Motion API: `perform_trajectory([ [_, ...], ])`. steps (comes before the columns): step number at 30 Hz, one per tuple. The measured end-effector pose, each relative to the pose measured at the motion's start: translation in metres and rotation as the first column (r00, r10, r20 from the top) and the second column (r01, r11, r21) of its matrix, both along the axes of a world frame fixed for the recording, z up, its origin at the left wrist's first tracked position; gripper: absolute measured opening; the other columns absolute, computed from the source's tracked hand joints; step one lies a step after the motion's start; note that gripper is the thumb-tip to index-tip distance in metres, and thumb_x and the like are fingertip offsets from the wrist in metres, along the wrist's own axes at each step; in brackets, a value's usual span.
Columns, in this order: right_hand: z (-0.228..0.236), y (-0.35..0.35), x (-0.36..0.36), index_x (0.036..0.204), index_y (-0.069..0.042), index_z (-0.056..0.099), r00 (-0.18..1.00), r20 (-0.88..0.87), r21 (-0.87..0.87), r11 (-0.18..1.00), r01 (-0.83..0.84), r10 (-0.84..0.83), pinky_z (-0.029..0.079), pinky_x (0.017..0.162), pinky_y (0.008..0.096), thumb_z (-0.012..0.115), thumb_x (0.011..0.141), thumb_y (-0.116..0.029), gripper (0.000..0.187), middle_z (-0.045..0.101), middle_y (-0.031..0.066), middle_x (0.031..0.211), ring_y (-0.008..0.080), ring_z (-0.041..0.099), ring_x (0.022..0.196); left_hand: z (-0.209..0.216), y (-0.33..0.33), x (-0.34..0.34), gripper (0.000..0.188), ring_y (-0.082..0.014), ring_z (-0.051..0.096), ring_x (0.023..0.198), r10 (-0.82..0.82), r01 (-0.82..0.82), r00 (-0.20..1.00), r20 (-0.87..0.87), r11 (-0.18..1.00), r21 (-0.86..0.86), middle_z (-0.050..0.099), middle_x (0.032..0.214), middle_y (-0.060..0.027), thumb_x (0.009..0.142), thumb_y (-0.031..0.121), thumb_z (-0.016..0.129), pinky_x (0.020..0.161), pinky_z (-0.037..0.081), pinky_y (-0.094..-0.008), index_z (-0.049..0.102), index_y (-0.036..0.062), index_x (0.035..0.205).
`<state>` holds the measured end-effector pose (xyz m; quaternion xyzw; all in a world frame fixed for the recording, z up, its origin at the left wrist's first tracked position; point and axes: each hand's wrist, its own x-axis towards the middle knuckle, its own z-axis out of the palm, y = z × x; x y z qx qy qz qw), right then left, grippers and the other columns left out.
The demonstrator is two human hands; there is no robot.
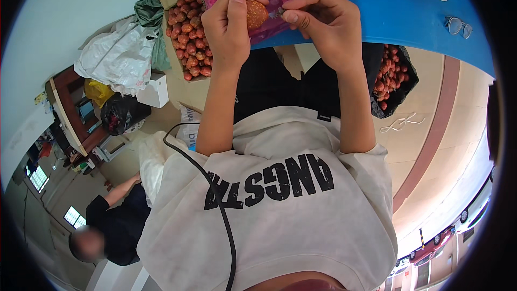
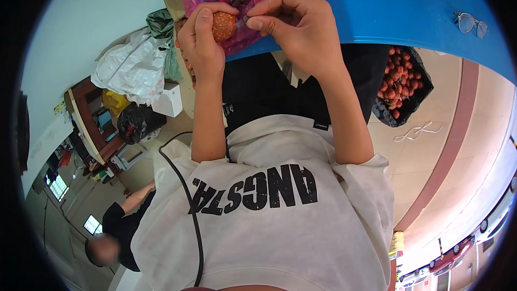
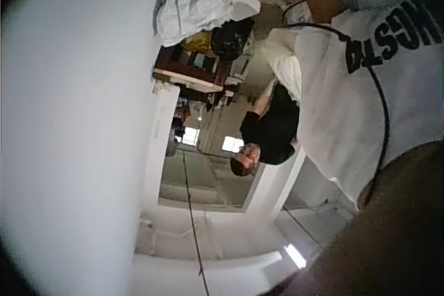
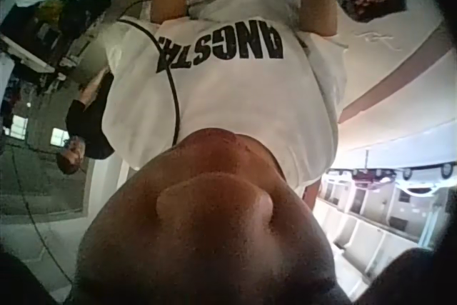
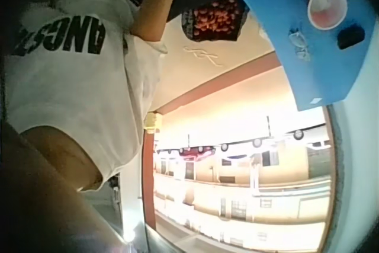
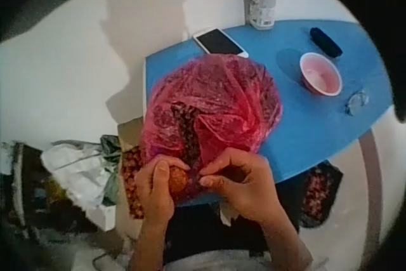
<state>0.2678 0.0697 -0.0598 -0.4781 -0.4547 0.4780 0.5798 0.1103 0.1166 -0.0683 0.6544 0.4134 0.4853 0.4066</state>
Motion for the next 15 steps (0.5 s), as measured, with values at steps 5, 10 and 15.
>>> perform_trajectory([
  [5,-0.012,-0.003,-0.008,0.081,-0.002,0.066,1.0,0.002,0.047,0.999,-0.018,0.018,0.043,0.054,0.0174,0.073,0.077,0.005,0.011,0.068,0.0057,0.076,0.0081,0.054,0.058,-0.005,-0.003,0.001,0.036,-0.0077,0.035,0.054,0.07,-0.07,0.997,0.012,0.997,0.016,0.057,0.063,0.0005,0.093,0.017,0.04,0.053,0.028,-0.0218,0.068,0.0025,0.075],
  [10,-0.02,-0.004,-0.012,0.08,-0.002,0.066,1.0,-0.006,0.079,0.996,-0.028,0.028,0.043,0.053,0.0178,0.072,0.076,0.006,0.011,0.068,0.0059,0.076,0.0082,0.053,0.058,-0.012,-0.002,-0.004,0.036,-0.0073,0.032,0.052,0.065,-0.066,0.998,0.025,0.998,0.012,0.054,0.06,0.0014,0.092,0.016,0.04,0.051,0.026,-0.022,0.068,0.0031,0.073],
  [15,-0.024,-0.005,-0.012,0.079,-0.002,0.065,1.0,0.011,0.097,0.995,-0.029,0.028,0.042,0.053,0.018,0.071,0.076,0.008,0.011,0.067,0.0057,0.075,0.0083,0.053,0.058,-0.015,-0.003,-0.005,0.035,-0.0067,0.029,0.05,0.033,-0.033,0.999,0.033,0.999,-0.003,0.05,0.055,0.0027,0.091,0.015,0.041,0.048,0.023,-0.0223,0.068,0.0037,0.072],
])
